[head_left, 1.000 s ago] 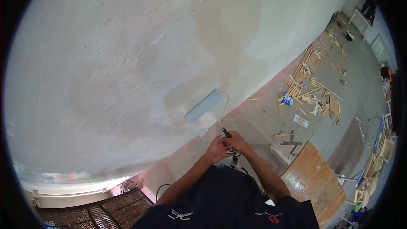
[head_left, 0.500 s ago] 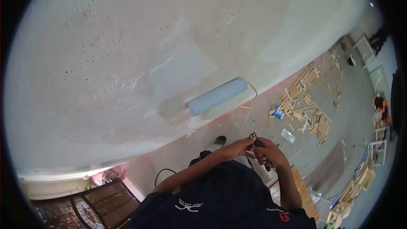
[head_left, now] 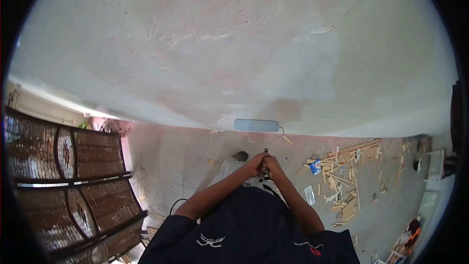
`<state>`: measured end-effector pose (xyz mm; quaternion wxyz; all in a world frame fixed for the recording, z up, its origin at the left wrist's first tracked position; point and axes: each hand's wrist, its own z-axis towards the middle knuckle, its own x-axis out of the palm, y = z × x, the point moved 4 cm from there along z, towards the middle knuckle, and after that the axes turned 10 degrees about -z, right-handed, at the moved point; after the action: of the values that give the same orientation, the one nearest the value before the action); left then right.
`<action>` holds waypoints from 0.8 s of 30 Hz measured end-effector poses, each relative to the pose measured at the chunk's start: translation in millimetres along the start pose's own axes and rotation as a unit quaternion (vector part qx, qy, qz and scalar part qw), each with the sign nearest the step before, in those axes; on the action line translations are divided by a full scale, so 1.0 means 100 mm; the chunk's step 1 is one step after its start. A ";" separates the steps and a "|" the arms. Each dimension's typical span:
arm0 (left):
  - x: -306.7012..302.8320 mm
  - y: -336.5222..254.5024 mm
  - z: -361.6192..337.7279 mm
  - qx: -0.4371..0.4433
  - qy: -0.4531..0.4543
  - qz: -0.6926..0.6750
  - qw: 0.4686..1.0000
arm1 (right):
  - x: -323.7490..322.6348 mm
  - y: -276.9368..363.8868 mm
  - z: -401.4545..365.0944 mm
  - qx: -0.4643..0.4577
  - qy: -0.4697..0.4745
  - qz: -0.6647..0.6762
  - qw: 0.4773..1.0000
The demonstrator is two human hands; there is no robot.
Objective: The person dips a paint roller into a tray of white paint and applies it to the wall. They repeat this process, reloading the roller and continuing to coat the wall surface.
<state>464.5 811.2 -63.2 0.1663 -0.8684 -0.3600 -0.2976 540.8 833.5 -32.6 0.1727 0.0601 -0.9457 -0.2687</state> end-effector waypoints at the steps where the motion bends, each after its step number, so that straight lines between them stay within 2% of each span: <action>1: 0.08 -0.01 -0.07 0.024 0.004 -0.002 1.000 | 0.01 0.06 -0.05 0.010 0.007 0.008 1.000; 5: 0.64 0.10 -0.73 0.103 0.011 0.027 0.994 | 0.04 0.32 -0.68 0.036 0.046 0.052 0.997; 8: 1.15 0.28 -1.17 0.183 0.031 0.025 0.982 | 0.11 0.77 -1.49 0.005 0.093 0.035 0.995; 11: 1.65 0.31 -1.53 0.146 0.038 0.045 0.988 | 0.05 1.01 -1.88 -0.006 0.112 0.053 0.992; 13: 1.67 0.32 -1.43 0.181 0.054 0.015 0.982 | 0.02 1.03 -1.85 -0.005 0.130 0.085 0.988; 16: 1.43 0.27 -1.15 0.199 0.047 -0.016 0.979 | -0.07 0.87 -1.44 0.018 0.162 0.132 0.978; 18: 1.07 0.12 -0.79 0.195 0.038 -0.030 0.980 | -0.08 0.66 -0.96 0.057 0.149 0.153 0.975; 20: 0.59 0.04 -0.33 0.175 0.033 -0.052 0.983 | -0.08 0.41 -0.34 0.083 0.182 0.169 0.965; 23: 0.08 -0.17 0.15 0.179 0.031 -0.098 0.978 | -0.02 0.16 0.37 0.173 0.141 0.255 0.941; 24: -0.12 -0.19 0.40 0.186 0.036 -0.085 0.978 | -0.01 0.11 0.56 0.143 0.135 0.202 0.959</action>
<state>459.3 837.9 -100.3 0.3120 -0.7771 -0.4754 -0.2700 521.0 870.6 -72.0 0.3390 -0.0723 -0.9346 -0.0796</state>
